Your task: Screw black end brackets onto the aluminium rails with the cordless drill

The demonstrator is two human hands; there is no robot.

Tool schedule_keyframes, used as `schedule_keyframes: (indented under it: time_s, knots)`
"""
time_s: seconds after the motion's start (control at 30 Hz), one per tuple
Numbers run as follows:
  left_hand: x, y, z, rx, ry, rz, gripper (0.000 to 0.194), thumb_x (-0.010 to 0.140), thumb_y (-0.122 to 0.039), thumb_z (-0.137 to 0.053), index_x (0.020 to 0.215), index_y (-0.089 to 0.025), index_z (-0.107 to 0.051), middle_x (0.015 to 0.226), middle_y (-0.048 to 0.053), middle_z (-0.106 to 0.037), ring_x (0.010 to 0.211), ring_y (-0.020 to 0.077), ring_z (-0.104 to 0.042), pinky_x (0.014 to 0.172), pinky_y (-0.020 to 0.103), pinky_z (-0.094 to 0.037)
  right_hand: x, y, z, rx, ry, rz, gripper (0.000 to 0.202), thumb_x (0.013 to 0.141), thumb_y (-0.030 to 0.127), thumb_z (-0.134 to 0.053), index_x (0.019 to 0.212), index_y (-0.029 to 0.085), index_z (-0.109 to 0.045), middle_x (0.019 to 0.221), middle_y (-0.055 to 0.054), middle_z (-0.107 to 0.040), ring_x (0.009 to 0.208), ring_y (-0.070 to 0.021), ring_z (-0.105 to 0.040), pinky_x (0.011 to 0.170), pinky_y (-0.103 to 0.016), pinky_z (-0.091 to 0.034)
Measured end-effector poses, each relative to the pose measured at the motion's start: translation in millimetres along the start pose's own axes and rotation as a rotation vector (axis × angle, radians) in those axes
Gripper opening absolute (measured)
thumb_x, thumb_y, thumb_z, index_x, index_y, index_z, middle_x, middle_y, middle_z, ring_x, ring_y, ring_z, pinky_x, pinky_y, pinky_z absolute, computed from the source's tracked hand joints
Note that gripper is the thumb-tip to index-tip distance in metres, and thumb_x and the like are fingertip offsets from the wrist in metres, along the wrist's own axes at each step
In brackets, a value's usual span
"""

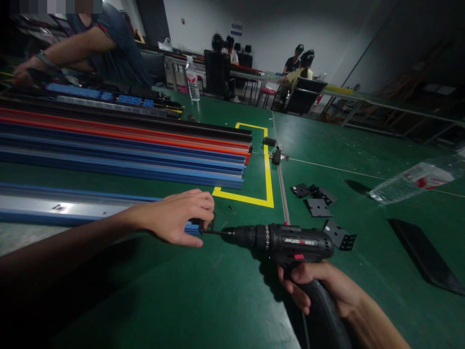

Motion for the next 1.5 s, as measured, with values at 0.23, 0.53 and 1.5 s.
schedule_keyframes:
  time_s: [0.23,0.53,1.5]
  knots:
    - [3.5,1.6,-0.7,-0.024,0.026,0.022,0.040,0.105,-0.046,-0.039,0.083,-0.022,-0.063,0.086,0.001,-0.063,0.087,0.0192,-0.056,0.084,0.034,-0.034,-0.4,3.6,-4.2,0.004,0.002,0.022,0.023,0.074,0.024,-0.072,0.091,0.009,-0.077,0.072,-0.005,-0.066,0.043,-0.0051,-0.052,0.045,-0.017,-0.049]
    - [2.9,7.6,-3.6,-0.026,0.026,0.067,0.044,0.107,-0.037,-0.030,0.086,-0.021,-0.065,0.089,0.002,-0.064,0.087,0.0181,-0.057,0.088,0.033,-0.036,0.7,4.6,-3.1,-0.018,-0.022,0.032,0.023,0.072,0.024,-0.074,0.089,0.009,-0.077,0.070,-0.004,-0.065,0.042,-0.0044,-0.050,0.042,-0.016,-0.047]
    - [2.7,7.0,-4.4,0.021,0.015,0.067,0.044,0.108,-0.037,-0.029,0.086,-0.021,-0.064,0.088,0.001,-0.064,0.089,0.0181,-0.058,0.087,0.033,-0.037,1.3,3.2,-2.4,0.008,-0.004,0.029,0.025,0.072,0.024,-0.075,0.091,0.009,-0.079,0.071,-0.006,-0.068,0.043,-0.0051,-0.054,0.044,-0.017,-0.052]
Point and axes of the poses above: each hand's wrist, its own x-axis towards the middle knuckle, its own z-axis out of the back of the hand, y = z × x, the point moved 8 cm from there along x, towards the middle knuckle
